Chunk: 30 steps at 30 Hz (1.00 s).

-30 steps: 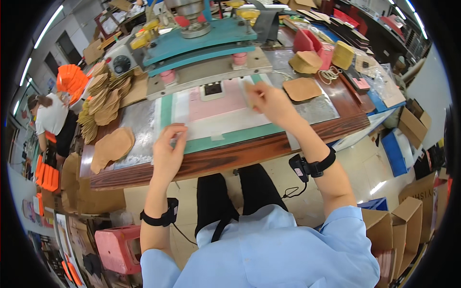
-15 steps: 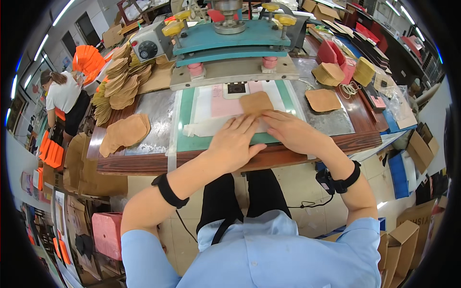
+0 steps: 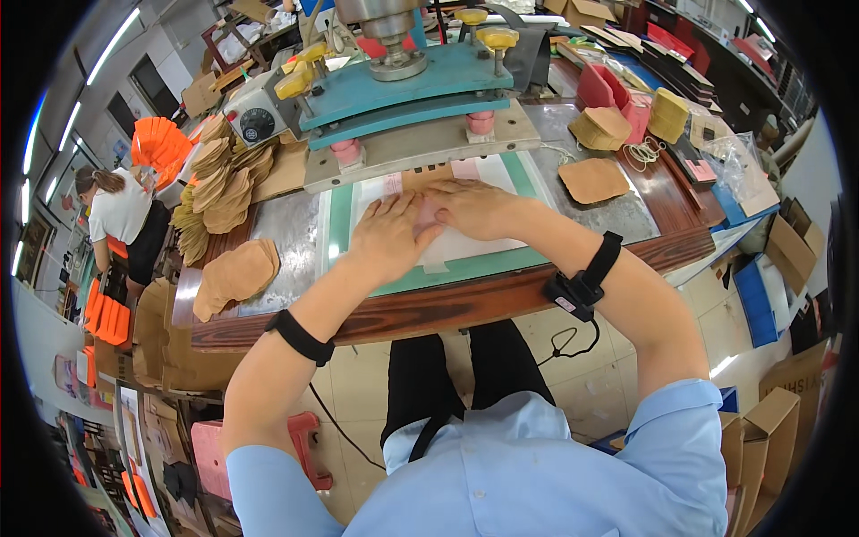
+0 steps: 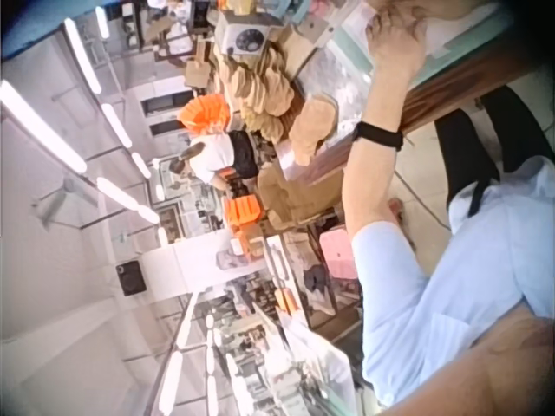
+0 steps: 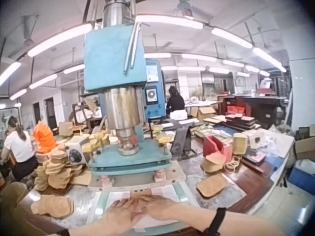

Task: Operating an industrial heat press to stamp or bond leather components.

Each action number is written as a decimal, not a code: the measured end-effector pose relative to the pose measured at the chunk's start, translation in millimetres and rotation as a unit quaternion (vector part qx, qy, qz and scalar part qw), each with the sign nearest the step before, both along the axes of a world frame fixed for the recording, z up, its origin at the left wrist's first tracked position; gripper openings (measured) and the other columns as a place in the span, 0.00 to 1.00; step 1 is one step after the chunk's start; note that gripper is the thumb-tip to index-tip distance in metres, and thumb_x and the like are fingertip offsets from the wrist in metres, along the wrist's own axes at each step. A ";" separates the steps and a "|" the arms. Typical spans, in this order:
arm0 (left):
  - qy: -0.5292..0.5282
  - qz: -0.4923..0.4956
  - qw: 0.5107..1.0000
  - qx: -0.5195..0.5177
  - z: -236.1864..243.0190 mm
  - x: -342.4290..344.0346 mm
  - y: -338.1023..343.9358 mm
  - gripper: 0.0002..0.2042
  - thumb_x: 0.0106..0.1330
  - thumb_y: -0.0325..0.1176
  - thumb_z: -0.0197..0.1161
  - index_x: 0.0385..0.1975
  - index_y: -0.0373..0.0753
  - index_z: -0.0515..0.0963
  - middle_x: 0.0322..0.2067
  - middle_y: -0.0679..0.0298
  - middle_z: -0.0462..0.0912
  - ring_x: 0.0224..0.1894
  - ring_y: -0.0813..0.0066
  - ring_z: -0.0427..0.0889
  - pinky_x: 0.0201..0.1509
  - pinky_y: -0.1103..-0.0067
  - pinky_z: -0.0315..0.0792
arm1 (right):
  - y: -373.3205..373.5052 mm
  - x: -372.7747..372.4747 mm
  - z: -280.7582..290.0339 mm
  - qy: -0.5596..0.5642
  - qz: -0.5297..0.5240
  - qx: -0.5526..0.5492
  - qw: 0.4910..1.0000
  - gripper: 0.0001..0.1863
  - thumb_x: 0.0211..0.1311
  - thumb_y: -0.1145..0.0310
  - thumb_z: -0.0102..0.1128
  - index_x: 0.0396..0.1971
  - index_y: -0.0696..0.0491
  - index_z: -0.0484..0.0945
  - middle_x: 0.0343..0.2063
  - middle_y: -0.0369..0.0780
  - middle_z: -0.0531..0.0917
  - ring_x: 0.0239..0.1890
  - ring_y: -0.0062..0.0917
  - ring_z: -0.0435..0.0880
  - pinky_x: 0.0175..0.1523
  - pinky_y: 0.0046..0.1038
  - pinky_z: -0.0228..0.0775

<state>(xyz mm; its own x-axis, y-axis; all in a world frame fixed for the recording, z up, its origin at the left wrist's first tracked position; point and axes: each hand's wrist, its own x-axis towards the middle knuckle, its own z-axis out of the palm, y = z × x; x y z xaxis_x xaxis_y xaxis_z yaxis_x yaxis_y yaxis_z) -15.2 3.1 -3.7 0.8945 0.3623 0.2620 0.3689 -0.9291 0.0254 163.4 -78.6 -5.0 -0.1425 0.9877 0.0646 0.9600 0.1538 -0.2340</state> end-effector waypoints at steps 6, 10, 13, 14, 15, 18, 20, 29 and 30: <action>0.000 -0.004 0.999 -0.043 0.7 -0.5 8.2 0.32 0.64 0.54 0.46 0.57 0.30 0.64 0.58 0.49 0.66 0.62 0.54 0.61 0.65 0.68 0.52 | -13.8 10.5 0.3 0.004 -0.028 0.021 0.999 0.28 0.65 0.54 0.40 0.59 0.57 0.61 0.62 0.44 0.62 0.65 0.36 0.56 0.67 0.34 0.46; -0.004 -0.012 0.999 -0.042 0.0 -1.4 5.7 0.31 0.64 0.53 0.46 0.56 0.30 0.64 0.57 0.47 0.66 0.61 0.54 0.62 0.65 0.68 0.53 | -23.2 19.3 -11.9 -0.010 -0.030 0.063 0.997 0.29 0.65 0.52 0.41 0.58 0.59 0.62 0.61 0.44 0.63 0.65 0.36 0.57 0.67 0.35 0.46; -0.018 -0.019 0.998 -0.053 2.4 2.4 1.9 0.30 0.64 0.52 0.47 0.55 0.30 0.65 0.55 0.46 0.67 0.60 0.53 0.64 0.64 0.67 0.54 | -27.2 24.8 -8.6 -0.032 -0.049 0.086 0.995 0.29 0.65 0.52 0.41 0.58 0.59 0.63 0.60 0.44 0.64 0.64 0.36 0.59 0.67 0.34 0.47; -0.023 -0.021 0.998 -0.061 3.1 2.6 0.7 0.30 0.64 0.51 0.47 0.55 0.30 0.65 0.55 0.45 0.68 0.59 0.53 0.64 0.63 0.67 0.55 | -27.4 24.1 -9.9 -0.046 -0.056 0.095 0.993 0.29 0.65 0.52 0.41 0.58 0.58 0.63 0.60 0.44 0.65 0.64 0.35 0.59 0.67 0.34 0.47; -0.028 -0.020 0.998 -0.057 2.1 2.7 1.4 0.29 0.64 0.51 0.48 0.55 0.29 0.65 0.54 0.45 0.68 0.58 0.52 0.65 0.63 0.67 0.55 | -26.6 23.9 -10.2 -0.060 -0.063 0.105 0.991 0.29 0.65 0.52 0.41 0.58 0.58 0.63 0.60 0.44 0.65 0.64 0.35 0.60 0.67 0.34 0.47; -0.036 -0.019 0.998 -0.046 -1.2 2.7 3.4 0.29 0.64 0.50 0.48 0.54 0.29 0.65 0.53 0.45 0.69 0.58 0.51 0.65 0.62 0.66 0.56 | -25.0 18.8 -7.6 -0.053 -0.057 0.116 0.990 0.28 0.65 0.52 0.41 0.57 0.57 0.64 0.59 0.43 0.66 0.63 0.35 0.60 0.66 0.34 0.48; -0.032 -0.020 0.998 -0.041 -1.5 2.3 4.0 0.29 0.64 0.50 0.47 0.55 0.30 0.65 0.54 0.45 0.68 0.58 0.51 0.65 0.62 0.66 0.55 | -22.8 15.3 -7.4 -0.048 -0.048 0.114 0.991 0.28 0.65 0.52 0.41 0.57 0.56 0.65 0.59 0.42 0.66 0.63 0.34 0.61 0.66 0.34 0.49; -0.017 -0.026 0.999 -0.043 -1.3 2.0 7.8 0.29 0.64 0.50 0.47 0.55 0.30 0.65 0.55 0.49 0.66 0.58 0.54 0.64 0.63 0.67 0.54 | -18.4 16.2 -6.6 -0.064 -0.027 0.145 0.987 0.21 0.63 0.56 0.45 0.49 0.54 0.72 0.52 0.40 0.74 0.56 0.31 0.70 0.60 0.34 0.57; -0.013 -0.025 0.999 -0.041 -0.6 2.6 8.0 0.29 0.64 0.50 0.47 0.55 0.30 0.65 0.54 0.50 0.66 0.57 0.54 0.64 0.63 0.67 0.54 | -18.7 16.9 -6.9 -0.062 -0.026 0.154 0.986 0.20 0.63 0.57 0.46 0.48 0.55 0.73 0.51 0.40 0.75 0.55 0.31 0.71 0.60 0.34 0.58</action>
<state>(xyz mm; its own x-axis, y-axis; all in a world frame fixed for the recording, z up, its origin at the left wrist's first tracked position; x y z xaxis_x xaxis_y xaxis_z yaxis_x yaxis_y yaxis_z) -12.5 11.1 -4.2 0.9054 0.3383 0.2565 0.3202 -0.9408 0.1109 180.3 -97.3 -11.9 -0.1172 0.9298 0.3488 0.9867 0.1487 -0.0649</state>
